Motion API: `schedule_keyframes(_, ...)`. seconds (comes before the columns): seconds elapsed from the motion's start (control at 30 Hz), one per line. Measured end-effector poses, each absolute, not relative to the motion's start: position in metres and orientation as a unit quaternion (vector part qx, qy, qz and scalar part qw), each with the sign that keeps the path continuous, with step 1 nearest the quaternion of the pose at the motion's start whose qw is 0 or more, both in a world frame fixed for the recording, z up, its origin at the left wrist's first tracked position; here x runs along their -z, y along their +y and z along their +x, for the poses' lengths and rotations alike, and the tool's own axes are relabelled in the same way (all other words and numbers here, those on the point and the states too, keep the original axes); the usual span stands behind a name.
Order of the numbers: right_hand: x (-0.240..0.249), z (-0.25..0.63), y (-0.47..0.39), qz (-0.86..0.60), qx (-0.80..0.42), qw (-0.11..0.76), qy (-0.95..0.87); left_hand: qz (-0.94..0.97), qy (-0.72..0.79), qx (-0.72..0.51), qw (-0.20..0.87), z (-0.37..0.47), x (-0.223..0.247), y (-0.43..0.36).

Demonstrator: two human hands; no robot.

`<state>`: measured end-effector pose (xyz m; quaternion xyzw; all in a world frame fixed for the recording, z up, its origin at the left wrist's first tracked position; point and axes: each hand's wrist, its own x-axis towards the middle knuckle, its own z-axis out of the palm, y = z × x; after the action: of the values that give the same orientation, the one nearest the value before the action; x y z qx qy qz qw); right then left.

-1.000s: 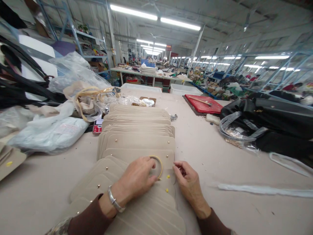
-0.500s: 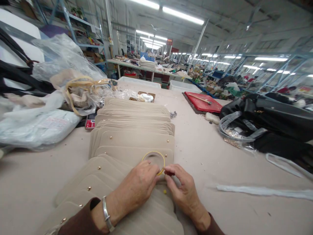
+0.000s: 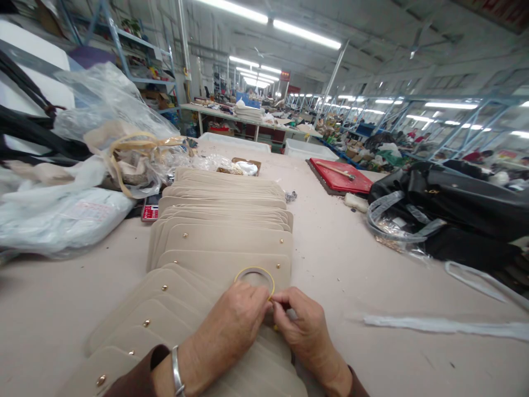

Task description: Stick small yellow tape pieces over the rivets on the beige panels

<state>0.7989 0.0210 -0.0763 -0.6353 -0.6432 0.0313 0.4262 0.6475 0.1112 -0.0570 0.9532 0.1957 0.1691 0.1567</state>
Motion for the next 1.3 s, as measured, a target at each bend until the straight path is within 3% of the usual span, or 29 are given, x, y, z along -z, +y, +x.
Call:
schedule_keyframes(0.5, 0.067, 0.792, 0.033, -0.631, 0.067, 0.405, -0.658, 0.928, 0.22, -0.239, 0.184, 0.648, 0.059, 0.116)
schedule_keyframes(0.6, 0.059, 0.789, 0.04, -0.654, 0.015, 0.425, -0.626, 0.916, 0.222, -0.287, 0.169, 0.65, 0.057, 0.118)
schedule_keyframes(0.77, 0.057, 0.804, 0.053, -0.717, -0.188, 0.517, -0.428, 0.908, 0.178, -0.355, 0.136, 0.654, 0.051, 0.112)
schedule_keyframes(0.9, 0.064, 0.831, 0.056, -0.694, -0.276, 0.561, -0.355, 0.938, 0.214, -0.259, 0.082, 0.656, 0.055, 0.117)
schedule_keyframes(1.07, 0.076, 0.837, 0.058, -0.676, -0.312, 0.548, -0.381, 0.955, 0.278, -0.078, 0.074, 0.661, 0.061, 0.129)
schedule_keyframes(1.3, 0.087, 0.827, 0.066, -0.721, -0.26, 0.488, -0.417, 0.953, 0.281, -0.028, 0.106, 0.665, 0.058, 0.129)
